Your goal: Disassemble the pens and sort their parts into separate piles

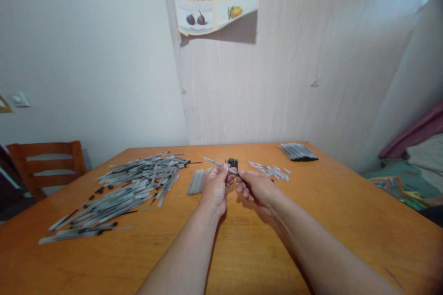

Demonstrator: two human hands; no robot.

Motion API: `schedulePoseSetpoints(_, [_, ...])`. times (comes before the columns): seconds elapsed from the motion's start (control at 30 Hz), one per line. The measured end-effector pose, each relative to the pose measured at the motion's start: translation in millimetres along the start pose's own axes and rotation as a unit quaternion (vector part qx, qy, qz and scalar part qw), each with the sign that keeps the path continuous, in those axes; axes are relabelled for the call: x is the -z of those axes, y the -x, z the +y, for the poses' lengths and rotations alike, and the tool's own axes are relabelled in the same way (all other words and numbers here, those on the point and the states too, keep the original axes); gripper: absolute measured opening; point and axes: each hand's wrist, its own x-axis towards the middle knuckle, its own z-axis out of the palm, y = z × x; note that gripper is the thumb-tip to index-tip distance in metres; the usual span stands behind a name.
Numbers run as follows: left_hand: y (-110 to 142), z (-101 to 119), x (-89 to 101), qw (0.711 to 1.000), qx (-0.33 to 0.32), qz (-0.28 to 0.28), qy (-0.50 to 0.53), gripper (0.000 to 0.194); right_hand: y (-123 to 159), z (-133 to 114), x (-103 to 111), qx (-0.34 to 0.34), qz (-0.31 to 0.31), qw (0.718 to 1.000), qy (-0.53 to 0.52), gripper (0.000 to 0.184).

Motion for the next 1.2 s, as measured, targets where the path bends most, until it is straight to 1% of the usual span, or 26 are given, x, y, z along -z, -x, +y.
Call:
schedulePoseSetpoints(0.07, [1, 1, -0.5, 1.0, 0.0, 0.004, -0.001, 0.03, 1, -1, 0, 0.017, 0.002, 1.0, -0.006, 0.019])
schedulePoseSetpoints(0.13, [2, 1, -0.9, 1.0, 0.0, 0.006, 0.002, 0.029, 1, -2, 0, 0.026, 0.004, 1.0, -0.018, 0.014])
schedulePoseSetpoints(0.2, [2, 1, -1.0, 1.0, 0.001, 0.007, 0.005, 0.028, 1, -2, 0, 0.022, 0.001, 0.999, -0.028, 0.015])
schedulePoseSetpoints(0.3, [1, 1, -1.0, 1.0, 0.002, 0.01, 0.008, 0.027, 0, -1, 1, -0.004, 0.0, 1.0, -0.017, 0.033])
schedulePoseSetpoints(0.33, [1, 1, -1.0, 1.0, 0.002, 0.011, 0.008, 0.026, 0, 0, 1, -0.009, -0.001, 1.0, -0.01, 0.035])
schedulePoseSetpoints(0.4, [1, 1, -1.3, 1.0, 0.004, 0.012, 0.008, 0.024, -1, 1, 2, -0.001, -0.002, 1.0, 0.006, 0.03])
schedulePoseSetpoints(0.47, [1, 2, -2.1, 1.0, 0.009, 0.016, 0.012, 0.022, -1, 2, 2, 0.018, -0.002, 1.0, 0.021, 0.022])
schedulePoseSetpoints(0.57, [3, 4, -3.5, 0.999, 0.018, 0.03, 0.023, 0.018, -2, 1, 2, 0.041, 0.016, 0.998, 0.042, 0.013])
schedulePoseSetpoints(0.73, [3, 6, -3.6, 0.998, 0.034, 0.046, 0.04, 0.012, -2, -1, 3, 0.067, 0.041, 0.994, 0.08, 0.017])
schedulePoseSetpoints(0.9, [0, 5, -1.1, 0.995, 0.051, 0.058, 0.06, 0.012, 0, -5, 7, 0.082, 0.033, 0.987, 0.133, 0.014])
schedulePoseSetpoints(1.07, [-4, 6, 1.0, 0.99, 0.072, 0.083, 0.085, 0.019, 1, -10, 15, 0.077, 0.014, 0.985, 0.154, 0.015])
schedulePoseSetpoints(1.13, [-6, 7, 2.2, 0.988, 0.075, 0.097, 0.096, 0.018, -1, -13, 23, 0.077, 0.009, 0.985, 0.154, 0.016])
schedulePoseSetpoints(1.2, [-8, 7, 3.9, 0.985, 0.079, 0.108, 0.106, 0.017, -5, -14, 35, 0.084, 0.026, 0.984, 0.158, 0.018])
